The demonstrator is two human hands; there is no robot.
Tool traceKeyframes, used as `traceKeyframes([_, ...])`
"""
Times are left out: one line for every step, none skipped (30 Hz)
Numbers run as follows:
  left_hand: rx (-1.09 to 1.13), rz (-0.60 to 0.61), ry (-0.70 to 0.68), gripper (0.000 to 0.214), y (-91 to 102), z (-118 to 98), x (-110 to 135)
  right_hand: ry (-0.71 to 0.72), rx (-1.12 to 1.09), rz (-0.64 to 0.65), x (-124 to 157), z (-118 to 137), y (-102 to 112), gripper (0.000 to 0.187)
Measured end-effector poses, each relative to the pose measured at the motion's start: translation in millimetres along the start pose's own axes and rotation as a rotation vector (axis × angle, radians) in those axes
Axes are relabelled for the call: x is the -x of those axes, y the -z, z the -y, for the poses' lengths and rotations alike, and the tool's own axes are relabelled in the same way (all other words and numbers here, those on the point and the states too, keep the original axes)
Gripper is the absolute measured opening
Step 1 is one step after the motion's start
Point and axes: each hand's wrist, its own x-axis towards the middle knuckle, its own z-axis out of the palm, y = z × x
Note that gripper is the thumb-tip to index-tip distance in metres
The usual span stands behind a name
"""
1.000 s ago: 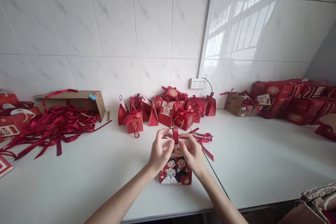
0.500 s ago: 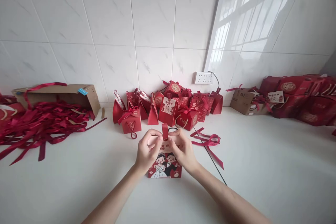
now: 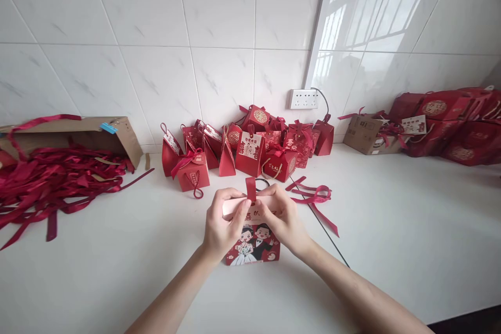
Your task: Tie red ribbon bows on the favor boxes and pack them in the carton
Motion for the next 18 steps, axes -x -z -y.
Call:
traceKeyframes([0.016, 0.012, -0.045, 0.013, -0.2, 1, 0, 0.000, -0.001, -0.002, 0, 0, 0, 0.015])
traceKeyframes([0.029, 0.041, -0.082, 0.013, -0.2, 2, -1, 0.001, 0.001, -0.001, 0, 0, 0, 0.016])
traceKeyframes([0.038, 0.072, -0.104, 0.013, -0.2, 2, -2, 0.000, 0.001, 0.000, 0, 0, 0, 0.016])
traceKeyframes([0.041, 0.100, -0.107, 0.015, 0.0, 2, -3, -0.005, 0.000, 0.005, -1, 0, 0, 0.016])
traceKeyframes([0.043, 0.114, -0.096, 0.016, 0.1, 2, -3, -0.016, -0.002, 0.011, -1, 0, 0, 0.016])
traceKeyframes([0.046, 0.119, -0.077, 0.017, 0.2, 2, -4, -0.029, -0.007, 0.017, -1, 0, 0, 0.016])
traceKeyframes([0.053, 0.119, -0.058, 0.018, 0.3, 2, -4, -0.043, -0.013, 0.024, -1, 1, 0, 0.016])
traceKeyframes([0.062, 0.117, -0.040, 0.017, 0.4, 1, -4, -0.056, -0.022, 0.026, -2, 1, 0, 0.016])
traceKeyframes([0.070, 0.115, -0.020, 0.016, 0.5, 0, -5, -0.064, -0.032, 0.027, -2, 2, 1, 0.017])
traceKeyframes([0.078, 0.116, 0.000, 0.015, 0.7, -1, -5, -0.068, -0.042, 0.024, -2, 4, 2, 0.017])
traceKeyframes([0.085, 0.118, 0.031, 0.013, 0.9, -4, -6, -0.072, -0.051, 0.018, -2, 6, 3, 0.017])
traceKeyframes([0.092, 0.125, 0.084, 0.012, 1.4, -7, -7, -0.083, -0.059, 0.011, -2, 10, 5, 0.018])
traceKeyframes([0.100, 0.136, 0.161, 0.013, 2.0, -11, -8, -0.106, -0.065, 0.003, -1, 14, 7, 0.018])
traceKeyframes([0.109, 0.155, 0.256, 0.014, 2.7, -17, -9, -0.140, -0.072, 0.000, 0, 19, 10, 0.018])
traceKeyframes([0.121, 0.176, 0.356, 0.017, 3.6, -22, -10, -0.181, -0.086, 0.001, 1, 25, 12, 0.019])
traceKeyframes([0.135, 0.195, 0.446, 0.020, 4.5, -28, -11, -0.222, -0.109, 0.008, 3, 30, 15, 0.019])
traceKeyframes([0.151, 0.207, 0.512, 0.022, 5.5, -34, -11, -0.258, -0.140, 0.020, 6, 35, 17, 0.020])
traceKeyframes([0.169, 0.216, 0.546, 0.024, 6.5, -39, -11, -0.286, -0.174, 0.035, 8, 39, 19, 0.020])
